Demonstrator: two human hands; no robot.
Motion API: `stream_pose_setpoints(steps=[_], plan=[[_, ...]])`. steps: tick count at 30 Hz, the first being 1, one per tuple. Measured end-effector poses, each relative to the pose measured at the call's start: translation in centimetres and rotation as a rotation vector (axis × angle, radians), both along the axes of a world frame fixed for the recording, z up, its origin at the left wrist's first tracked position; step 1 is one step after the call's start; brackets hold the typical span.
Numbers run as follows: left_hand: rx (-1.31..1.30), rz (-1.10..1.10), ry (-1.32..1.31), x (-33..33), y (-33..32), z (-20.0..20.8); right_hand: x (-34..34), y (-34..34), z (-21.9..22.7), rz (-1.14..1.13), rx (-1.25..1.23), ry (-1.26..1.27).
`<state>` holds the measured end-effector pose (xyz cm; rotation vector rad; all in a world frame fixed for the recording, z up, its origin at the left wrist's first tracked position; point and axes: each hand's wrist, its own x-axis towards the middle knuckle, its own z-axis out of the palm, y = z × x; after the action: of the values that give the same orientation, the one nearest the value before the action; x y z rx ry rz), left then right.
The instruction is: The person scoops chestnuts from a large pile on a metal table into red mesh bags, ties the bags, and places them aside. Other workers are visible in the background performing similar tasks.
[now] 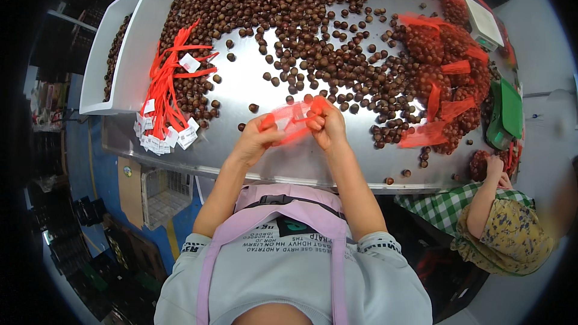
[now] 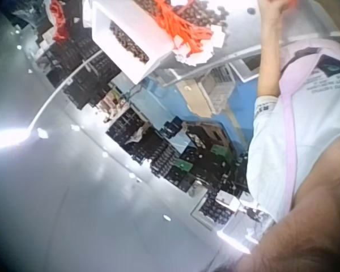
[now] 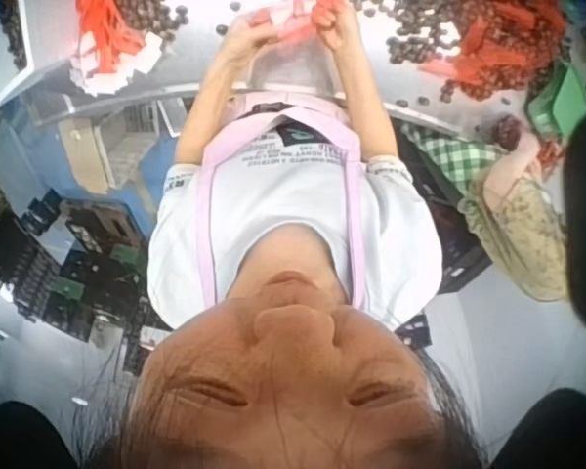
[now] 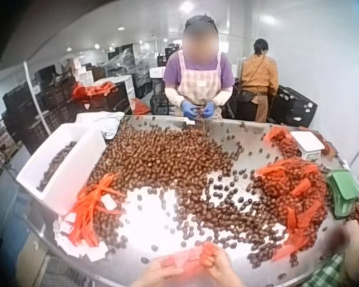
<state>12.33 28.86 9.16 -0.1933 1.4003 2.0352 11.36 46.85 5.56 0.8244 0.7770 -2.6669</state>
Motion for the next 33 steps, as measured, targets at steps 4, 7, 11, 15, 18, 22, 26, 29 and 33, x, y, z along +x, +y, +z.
stream_pose_setpoints(steps=[4,7,11,15,18,22,26,29,33], plan=[[-0.434,0.182,0.003,-0.5,0.5,-2.8,1.2,0.4,-0.2,0.311,-0.034,0.16],[-0.169,0.381,-0.159,-1.3,0.2,-2.9,1.8,-0.9,1.2,0.652,0.589,0.277],[-0.107,0.205,-0.219,-1.2,0.3,-2.5,1.1,-0.3,0.4,0.531,0.589,0.129],[-0.056,-0.22,-0.258,-1.1,-0.3,-3.4,1.1,2.2,-1.0,0.207,-0.051,-0.031],[0.403,-0.11,-0.544,-1.1,-0.3,-5.4,2.6,4.4,-2.7,0.106,-0.368,-0.109],[0.499,0.129,-0.882,0.2,3.2,-9.3,6.6,7.2,-4.5,-0.118,-0.701,-0.179],[0.444,0.236,-1.003,0.2,5.5,-11.8,8.0,8.3,-5.6,-0.433,-0.637,-0.368],[0.491,0.359,-1.06,-2.2,6.2,-10.5,5.6,9.2,-5.5,-0.47,-0.509,-0.303],[0.545,0.533,-1.074,-6.9,6.6,-9.6,0.0,10.1,-5.9,-0.459,-0.492,-0.34]])
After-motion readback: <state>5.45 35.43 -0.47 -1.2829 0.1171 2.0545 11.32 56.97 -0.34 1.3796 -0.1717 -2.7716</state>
